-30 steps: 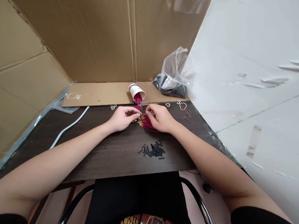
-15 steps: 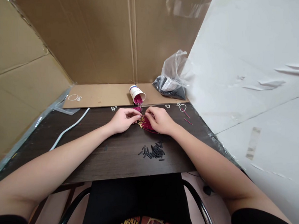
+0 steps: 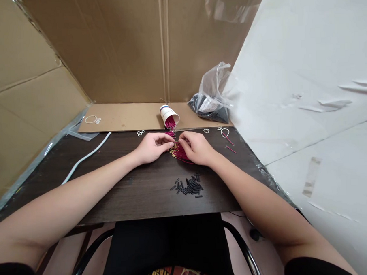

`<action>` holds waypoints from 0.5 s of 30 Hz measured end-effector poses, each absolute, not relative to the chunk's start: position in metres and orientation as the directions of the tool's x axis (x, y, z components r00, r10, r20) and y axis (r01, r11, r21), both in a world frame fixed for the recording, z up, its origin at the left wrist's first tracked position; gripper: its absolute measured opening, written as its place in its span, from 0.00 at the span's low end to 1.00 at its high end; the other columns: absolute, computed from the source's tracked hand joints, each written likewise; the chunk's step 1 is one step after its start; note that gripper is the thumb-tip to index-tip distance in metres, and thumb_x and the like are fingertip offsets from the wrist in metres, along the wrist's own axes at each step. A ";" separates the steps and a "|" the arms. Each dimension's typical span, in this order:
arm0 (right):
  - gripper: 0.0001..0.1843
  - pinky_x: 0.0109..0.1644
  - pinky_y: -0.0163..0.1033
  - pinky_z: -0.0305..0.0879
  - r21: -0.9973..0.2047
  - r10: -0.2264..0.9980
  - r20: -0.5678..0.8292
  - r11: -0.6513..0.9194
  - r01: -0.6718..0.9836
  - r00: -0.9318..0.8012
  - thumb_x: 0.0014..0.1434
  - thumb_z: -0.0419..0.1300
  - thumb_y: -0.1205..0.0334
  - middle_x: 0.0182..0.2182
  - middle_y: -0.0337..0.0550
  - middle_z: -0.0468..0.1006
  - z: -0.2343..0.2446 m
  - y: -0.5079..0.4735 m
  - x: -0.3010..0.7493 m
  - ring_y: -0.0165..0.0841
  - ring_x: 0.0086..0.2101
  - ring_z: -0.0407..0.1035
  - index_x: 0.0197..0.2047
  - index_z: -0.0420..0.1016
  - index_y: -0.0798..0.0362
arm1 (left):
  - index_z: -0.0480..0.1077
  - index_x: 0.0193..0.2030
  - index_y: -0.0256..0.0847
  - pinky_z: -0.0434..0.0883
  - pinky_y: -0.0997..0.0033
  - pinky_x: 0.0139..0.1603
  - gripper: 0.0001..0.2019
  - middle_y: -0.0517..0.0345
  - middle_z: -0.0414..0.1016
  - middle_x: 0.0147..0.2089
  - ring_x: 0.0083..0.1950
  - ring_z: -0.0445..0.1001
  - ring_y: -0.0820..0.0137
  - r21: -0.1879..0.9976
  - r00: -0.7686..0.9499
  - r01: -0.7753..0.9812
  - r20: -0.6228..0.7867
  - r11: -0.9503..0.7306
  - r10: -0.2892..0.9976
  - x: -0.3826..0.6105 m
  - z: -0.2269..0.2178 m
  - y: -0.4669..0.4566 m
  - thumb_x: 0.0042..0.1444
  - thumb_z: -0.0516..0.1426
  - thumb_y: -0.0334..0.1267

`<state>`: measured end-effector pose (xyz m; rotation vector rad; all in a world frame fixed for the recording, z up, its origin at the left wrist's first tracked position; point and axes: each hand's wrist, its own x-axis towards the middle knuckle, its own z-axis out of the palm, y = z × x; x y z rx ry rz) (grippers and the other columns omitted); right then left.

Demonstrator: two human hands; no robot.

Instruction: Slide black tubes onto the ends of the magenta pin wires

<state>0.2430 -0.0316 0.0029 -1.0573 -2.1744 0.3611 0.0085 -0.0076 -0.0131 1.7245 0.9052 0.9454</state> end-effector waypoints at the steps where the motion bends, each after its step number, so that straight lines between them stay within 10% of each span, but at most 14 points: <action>1: 0.10 0.41 0.43 0.64 -0.510 0.773 0.461 0.632 0.583 -0.436 0.77 0.56 0.60 0.33 0.43 0.79 0.003 -0.032 0.243 0.37 0.32 0.71 0.41 0.74 0.50 | 0.83 0.49 0.36 0.75 0.64 0.43 0.12 0.49 0.85 0.42 0.38 0.77 0.68 0.942 0.421 0.163 0.204 -0.295 0.884 0.009 -0.013 -0.009 0.62 0.69 0.40; 15: 0.07 0.48 0.48 0.69 -0.491 0.740 0.496 0.671 0.556 -0.454 0.76 0.58 0.58 0.39 0.47 0.81 0.004 -0.035 0.239 0.42 0.40 0.74 0.43 0.73 0.49 | 0.85 0.40 0.40 0.72 0.64 0.42 0.05 0.51 0.85 0.43 0.36 0.73 0.68 0.721 0.409 0.363 0.446 -0.590 0.796 0.003 0.001 -0.017 0.66 0.67 0.38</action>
